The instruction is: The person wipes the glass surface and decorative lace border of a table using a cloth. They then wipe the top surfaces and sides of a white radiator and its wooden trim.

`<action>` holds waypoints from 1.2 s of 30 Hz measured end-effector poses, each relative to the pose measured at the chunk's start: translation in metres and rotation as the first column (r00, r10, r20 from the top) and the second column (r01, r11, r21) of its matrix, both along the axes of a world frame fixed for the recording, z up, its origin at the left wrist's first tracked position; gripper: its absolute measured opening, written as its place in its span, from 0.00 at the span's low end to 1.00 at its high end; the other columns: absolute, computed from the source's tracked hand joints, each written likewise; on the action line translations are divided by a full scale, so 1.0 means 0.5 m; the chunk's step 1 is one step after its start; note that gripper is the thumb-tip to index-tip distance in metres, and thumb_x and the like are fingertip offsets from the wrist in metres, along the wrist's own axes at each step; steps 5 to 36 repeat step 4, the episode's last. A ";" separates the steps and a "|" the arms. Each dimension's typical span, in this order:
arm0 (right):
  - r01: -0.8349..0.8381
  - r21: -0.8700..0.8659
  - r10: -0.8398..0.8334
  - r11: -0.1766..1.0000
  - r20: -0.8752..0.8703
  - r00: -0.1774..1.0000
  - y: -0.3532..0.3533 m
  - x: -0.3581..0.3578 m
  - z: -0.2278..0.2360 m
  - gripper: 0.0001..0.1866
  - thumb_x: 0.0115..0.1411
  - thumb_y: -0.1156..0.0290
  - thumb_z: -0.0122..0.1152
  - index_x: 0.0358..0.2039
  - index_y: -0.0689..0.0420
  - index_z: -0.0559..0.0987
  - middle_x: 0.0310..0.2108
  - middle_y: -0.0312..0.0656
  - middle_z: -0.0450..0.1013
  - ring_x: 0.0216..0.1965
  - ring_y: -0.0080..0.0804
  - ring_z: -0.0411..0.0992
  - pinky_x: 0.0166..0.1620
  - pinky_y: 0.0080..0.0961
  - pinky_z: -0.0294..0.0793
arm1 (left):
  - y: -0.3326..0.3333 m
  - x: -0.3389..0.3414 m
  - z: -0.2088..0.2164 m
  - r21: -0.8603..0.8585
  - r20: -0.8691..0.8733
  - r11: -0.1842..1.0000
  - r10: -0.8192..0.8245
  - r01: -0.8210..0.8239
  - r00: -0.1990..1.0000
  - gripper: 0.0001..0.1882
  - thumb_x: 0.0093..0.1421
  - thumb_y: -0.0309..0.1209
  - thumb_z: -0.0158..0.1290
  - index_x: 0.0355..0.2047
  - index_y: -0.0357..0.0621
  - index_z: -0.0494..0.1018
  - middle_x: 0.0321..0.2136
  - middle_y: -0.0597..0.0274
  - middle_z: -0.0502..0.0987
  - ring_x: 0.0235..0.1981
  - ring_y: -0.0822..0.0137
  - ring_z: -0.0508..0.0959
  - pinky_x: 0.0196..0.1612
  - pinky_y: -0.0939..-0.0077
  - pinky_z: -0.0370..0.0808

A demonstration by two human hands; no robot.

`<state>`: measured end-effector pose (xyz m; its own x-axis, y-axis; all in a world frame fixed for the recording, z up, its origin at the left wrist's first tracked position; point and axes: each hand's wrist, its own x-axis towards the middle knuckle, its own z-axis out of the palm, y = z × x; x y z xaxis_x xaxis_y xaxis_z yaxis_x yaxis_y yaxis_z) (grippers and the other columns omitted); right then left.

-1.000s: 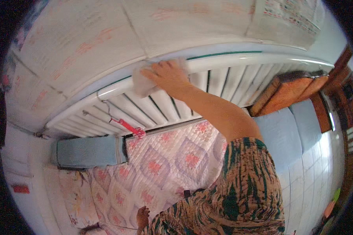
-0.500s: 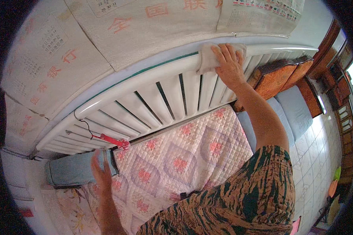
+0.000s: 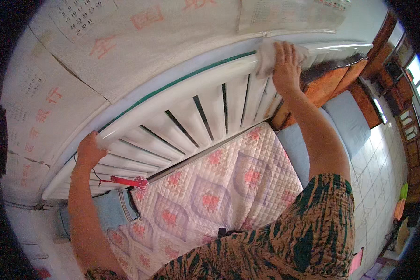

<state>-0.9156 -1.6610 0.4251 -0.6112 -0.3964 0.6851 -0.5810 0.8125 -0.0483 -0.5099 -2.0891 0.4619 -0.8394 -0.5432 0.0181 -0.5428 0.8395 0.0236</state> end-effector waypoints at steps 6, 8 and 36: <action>-0.052 -0.290 0.024 0.956 -0.101 0.995 0.009 -0.061 -0.051 0.50 0.47 0.69 0.68 0.66 0.50 0.48 0.67 0.55 0.41 0.67 0.59 0.38 0.66 0.53 0.42 | 0.009 -0.027 0.049 0.153 0.186 0.986 0.035 -0.064 0.982 0.32 0.40 0.31 0.65 0.48 0.46 0.69 0.45 0.48 0.76 0.46 0.50 0.75 0.51 0.63 0.71; -0.052 -0.290 0.024 0.956 -0.101 0.995 0.009 -0.061 -0.051 0.50 0.47 0.69 0.68 0.66 0.50 0.48 0.67 0.55 0.41 0.67 0.59 0.38 0.66 0.53 0.42 | 0.009 -0.027 0.049 0.153 0.186 0.986 0.035 -0.064 0.982 0.32 0.40 0.31 0.65 0.48 0.46 0.69 0.45 0.48 0.76 0.46 0.50 0.75 0.51 0.63 0.71; -0.052 -0.290 0.024 0.956 -0.101 0.995 0.009 -0.061 -0.051 0.50 0.47 0.69 0.68 0.66 0.50 0.48 0.67 0.55 0.41 0.67 0.59 0.38 0.66 0.53 0.42 | 0.009 -0.027 0.049 0.153 0.186 0.986 0.035 -0.064 0.982 0.32 0.40 0.31 0.65 0.48 0.46 0.69 0.45 0.48 0.76 0.46 0.50 0.75 0.51 0.63 0.71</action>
